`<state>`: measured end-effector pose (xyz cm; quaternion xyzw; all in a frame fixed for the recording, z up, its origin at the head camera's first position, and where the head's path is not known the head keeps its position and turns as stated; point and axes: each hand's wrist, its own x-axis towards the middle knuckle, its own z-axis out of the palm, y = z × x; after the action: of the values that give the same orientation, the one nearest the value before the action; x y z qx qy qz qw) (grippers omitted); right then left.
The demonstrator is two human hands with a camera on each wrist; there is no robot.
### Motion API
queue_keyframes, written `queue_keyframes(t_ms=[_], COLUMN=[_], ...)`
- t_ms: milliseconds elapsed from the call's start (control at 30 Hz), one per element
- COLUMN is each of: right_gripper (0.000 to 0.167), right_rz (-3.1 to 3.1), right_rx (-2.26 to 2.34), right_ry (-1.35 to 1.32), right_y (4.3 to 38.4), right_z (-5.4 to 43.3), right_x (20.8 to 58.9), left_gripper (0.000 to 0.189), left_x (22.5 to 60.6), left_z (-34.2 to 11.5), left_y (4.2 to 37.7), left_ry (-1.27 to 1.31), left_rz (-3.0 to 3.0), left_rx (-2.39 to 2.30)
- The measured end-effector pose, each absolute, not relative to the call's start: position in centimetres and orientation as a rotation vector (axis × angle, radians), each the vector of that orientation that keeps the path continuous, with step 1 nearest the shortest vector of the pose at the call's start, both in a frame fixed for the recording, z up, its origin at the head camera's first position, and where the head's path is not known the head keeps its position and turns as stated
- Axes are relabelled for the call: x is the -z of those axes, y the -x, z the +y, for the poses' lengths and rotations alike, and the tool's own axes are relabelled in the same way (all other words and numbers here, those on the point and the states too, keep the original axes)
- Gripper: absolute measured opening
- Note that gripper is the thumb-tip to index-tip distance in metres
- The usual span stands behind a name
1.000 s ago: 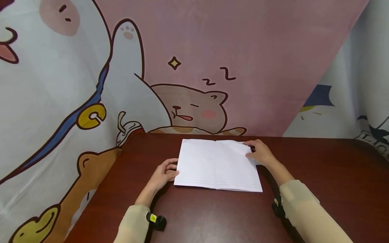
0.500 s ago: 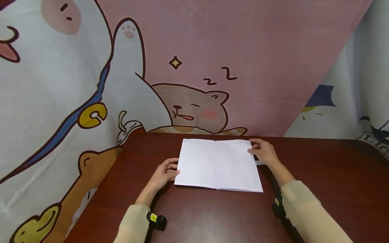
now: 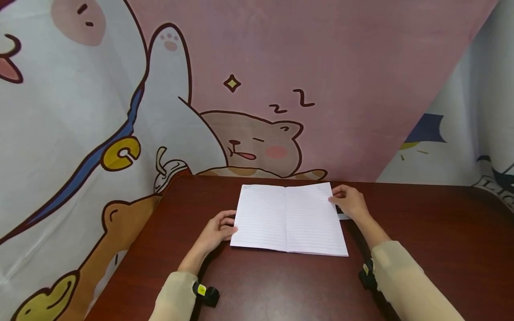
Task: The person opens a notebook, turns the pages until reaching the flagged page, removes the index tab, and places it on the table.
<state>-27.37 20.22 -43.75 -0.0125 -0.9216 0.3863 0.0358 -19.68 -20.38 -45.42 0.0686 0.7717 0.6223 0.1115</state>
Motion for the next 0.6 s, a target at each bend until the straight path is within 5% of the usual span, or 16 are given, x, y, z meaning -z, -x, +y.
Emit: queue_keyframes(t_ms=[600], right_gripper=[0.021], right_rz=[-2.735], right_rx=[-1.238], right_ry=[-0.133], right_y=[27.1], right_z=[18.8], right_x=[43.2], left_gripper=[0.053], left_x=[45.5], left_z=[-20.2], left_y=[19.8], left_ry=[-0.169], left_rz=[2.270], left_rx=[-1.815])
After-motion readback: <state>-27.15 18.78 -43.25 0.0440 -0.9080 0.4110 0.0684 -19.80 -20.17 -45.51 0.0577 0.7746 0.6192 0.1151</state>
